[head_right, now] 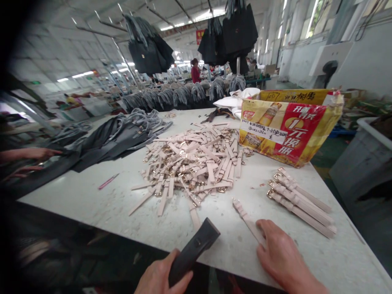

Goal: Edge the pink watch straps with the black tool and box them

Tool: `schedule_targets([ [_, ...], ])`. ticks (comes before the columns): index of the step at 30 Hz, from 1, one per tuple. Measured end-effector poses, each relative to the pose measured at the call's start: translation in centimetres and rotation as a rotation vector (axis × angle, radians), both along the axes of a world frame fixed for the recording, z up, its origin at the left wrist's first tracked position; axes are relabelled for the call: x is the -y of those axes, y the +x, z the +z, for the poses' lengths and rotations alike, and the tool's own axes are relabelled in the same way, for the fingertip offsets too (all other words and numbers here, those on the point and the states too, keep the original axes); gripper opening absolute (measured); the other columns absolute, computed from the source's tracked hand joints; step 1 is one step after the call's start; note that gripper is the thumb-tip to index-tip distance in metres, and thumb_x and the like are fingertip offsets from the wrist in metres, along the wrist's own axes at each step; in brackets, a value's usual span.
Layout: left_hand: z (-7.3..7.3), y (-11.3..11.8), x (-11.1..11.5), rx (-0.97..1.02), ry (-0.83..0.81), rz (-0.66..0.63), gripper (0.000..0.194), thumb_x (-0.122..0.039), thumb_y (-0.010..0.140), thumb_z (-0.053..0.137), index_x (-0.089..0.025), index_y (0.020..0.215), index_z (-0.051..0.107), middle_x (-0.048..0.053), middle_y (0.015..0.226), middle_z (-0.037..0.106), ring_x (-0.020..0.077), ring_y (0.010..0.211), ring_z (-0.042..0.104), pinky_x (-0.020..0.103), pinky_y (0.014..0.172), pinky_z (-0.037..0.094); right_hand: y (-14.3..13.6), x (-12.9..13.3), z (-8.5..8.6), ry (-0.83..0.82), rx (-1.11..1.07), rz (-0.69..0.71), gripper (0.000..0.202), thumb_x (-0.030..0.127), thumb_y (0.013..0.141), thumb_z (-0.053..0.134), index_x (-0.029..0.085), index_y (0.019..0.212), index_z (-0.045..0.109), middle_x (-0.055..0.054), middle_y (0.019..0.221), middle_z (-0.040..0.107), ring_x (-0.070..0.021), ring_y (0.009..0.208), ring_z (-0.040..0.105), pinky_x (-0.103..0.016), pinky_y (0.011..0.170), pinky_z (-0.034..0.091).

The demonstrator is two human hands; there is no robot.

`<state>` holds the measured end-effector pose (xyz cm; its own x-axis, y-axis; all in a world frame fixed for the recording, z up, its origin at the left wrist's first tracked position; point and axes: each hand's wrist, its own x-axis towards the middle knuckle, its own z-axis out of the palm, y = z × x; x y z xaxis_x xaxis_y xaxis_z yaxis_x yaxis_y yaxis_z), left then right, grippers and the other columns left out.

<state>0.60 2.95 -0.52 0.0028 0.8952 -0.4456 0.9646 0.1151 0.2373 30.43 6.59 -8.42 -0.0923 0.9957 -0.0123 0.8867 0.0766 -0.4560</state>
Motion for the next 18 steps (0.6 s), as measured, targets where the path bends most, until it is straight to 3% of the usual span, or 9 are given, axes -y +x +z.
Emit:
schedule_targets([
  [4, -0.2, -0.1, 0.0, 0.039, 0.025, -0.003, 0.027, -0.043, 0.083, 0.049, -0.021, 0.094, 0.061, 0.006, 0.084, 0.071, 0.0209, 0.082, 0.067, 0.024, 0.066, 0.042, 0.7, 2.2, 0.6, 0.046, 0.087, 0.086, 0.042, 0.008, 0.062, 0.047, 0.023, 0.100, 0.058, -0.007, 0.096, 0.061, -0.0249, 0.086, 0.060, -0.037, 0.075, 0.044],
  [8, -0.1, 0.1, 0.1, 0.035, 0.032, -0.035, 0.027, -0.044, 0.084, 0.048, -0.022, 0.093, 0.060, 0.004, 0.081, 0.070, 0.0202, 0.079, 0.066, 0.024, 0.064, 0.040, -0.6, 0.9, 1.2, 0.116, 0.058, 0.143, 0.043, 0.012, 0.066, 0.053, 0.021, 0.108, 0.057, -0.010, 0.108, 0.060, -0.0285, 0.096, 0.056, -0.042, 0.082, 0.043],
  [12, 0.3, 0.2, 0.0, 0.012, 0.066, -0.071, 0.025, -0.044, 0.084, 0.048, -0.022, 0.090, 0.059, 0.004, 0.077, 0.069, 0.0201, 0.075, 0.065, 0.024, 0.063, 0.039, -2.9, -0.7, 0.6, 0.130, -0.061, 0.176, 0.025, 0.028, 0.078, 0.058, 0.020, 0.102, 0.060, -0.009, 0.097, 0.061, -0.0270, 0.091, 0.055, -0.042, 0.080, 0.043],
  [18, 0.7, 0.2, -0.4, 0.003, 0.070, -0.109, 0.022, -0.042, 0.083, 0.050, -0.022, 0.086, 0.058, 0.002, 0.075, 0.069, 0.0193, 0.071, 0.065, 0.024, 0.060, 0.037, -3.9, -0.9, -0.6, 0.181, -0.228, 0.206, 0.012, 0.023, 0.085, 0.053, 0.019, 0.092, 0.062, -0.008, 0.090, 0.060, -0.0233, 0.087, 0.054, -0.037, 0.077, 0.044],
])
